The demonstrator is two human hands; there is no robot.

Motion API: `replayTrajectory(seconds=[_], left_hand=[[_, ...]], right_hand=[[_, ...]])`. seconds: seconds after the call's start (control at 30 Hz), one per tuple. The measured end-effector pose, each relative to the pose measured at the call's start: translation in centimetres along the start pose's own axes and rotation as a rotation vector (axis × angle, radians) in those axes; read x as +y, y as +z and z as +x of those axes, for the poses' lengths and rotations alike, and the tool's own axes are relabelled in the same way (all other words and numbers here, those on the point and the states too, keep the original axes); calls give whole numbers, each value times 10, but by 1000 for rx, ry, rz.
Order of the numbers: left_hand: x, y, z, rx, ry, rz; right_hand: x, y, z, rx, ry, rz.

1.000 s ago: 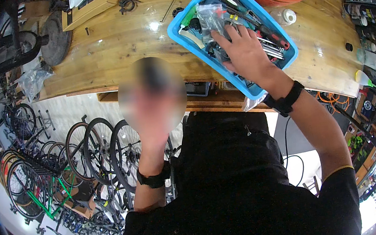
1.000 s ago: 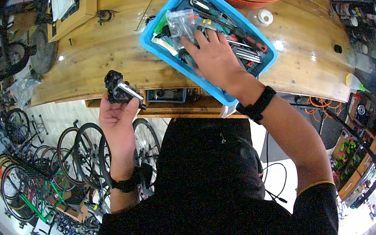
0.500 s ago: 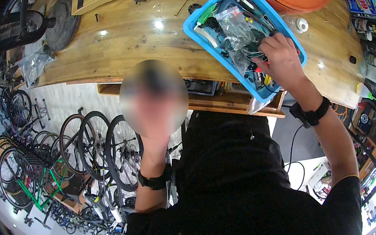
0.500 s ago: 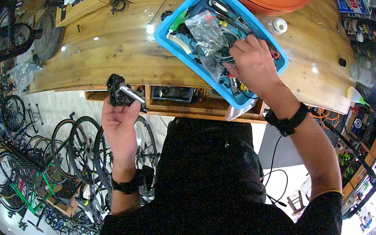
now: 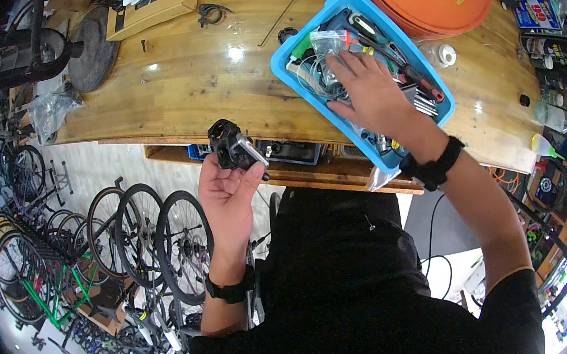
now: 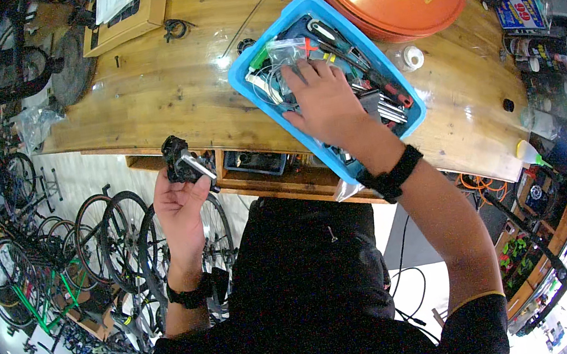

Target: The person disassembles a bicycle component on a workbench, uses a screwdriver to adjust internal parts, and then wipes the component with a cloth.

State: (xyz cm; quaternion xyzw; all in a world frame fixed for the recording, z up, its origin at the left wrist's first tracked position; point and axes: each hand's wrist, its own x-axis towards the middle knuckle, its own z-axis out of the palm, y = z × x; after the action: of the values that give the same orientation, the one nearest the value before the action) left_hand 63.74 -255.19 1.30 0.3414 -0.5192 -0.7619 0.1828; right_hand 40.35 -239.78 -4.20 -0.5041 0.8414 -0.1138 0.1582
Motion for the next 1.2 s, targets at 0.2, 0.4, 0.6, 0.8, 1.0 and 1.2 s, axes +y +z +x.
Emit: replayTrajectory(seconds=[0.2,0.4,0.6,0.8,1.0,1.2], left_hand=[[-2,4,2,3,-11,-30],[-4,10,6,-20,-11,-43],[-6,5,6,-19,-5,-69],[-4,1,7,-5,-12,-42],[-6,-10,4,33,19,-61],[-6,-9,1,46,2,-78]], right_hand=[[4,4,-13,62,-54,179],[28,-1,18,247,-9,310],[-1,9,12,-23,-93,212],[-5,17,3,104,-109,170],[19,-27,6,82,-132,446],[90,-32,7,-182,412,-152]])
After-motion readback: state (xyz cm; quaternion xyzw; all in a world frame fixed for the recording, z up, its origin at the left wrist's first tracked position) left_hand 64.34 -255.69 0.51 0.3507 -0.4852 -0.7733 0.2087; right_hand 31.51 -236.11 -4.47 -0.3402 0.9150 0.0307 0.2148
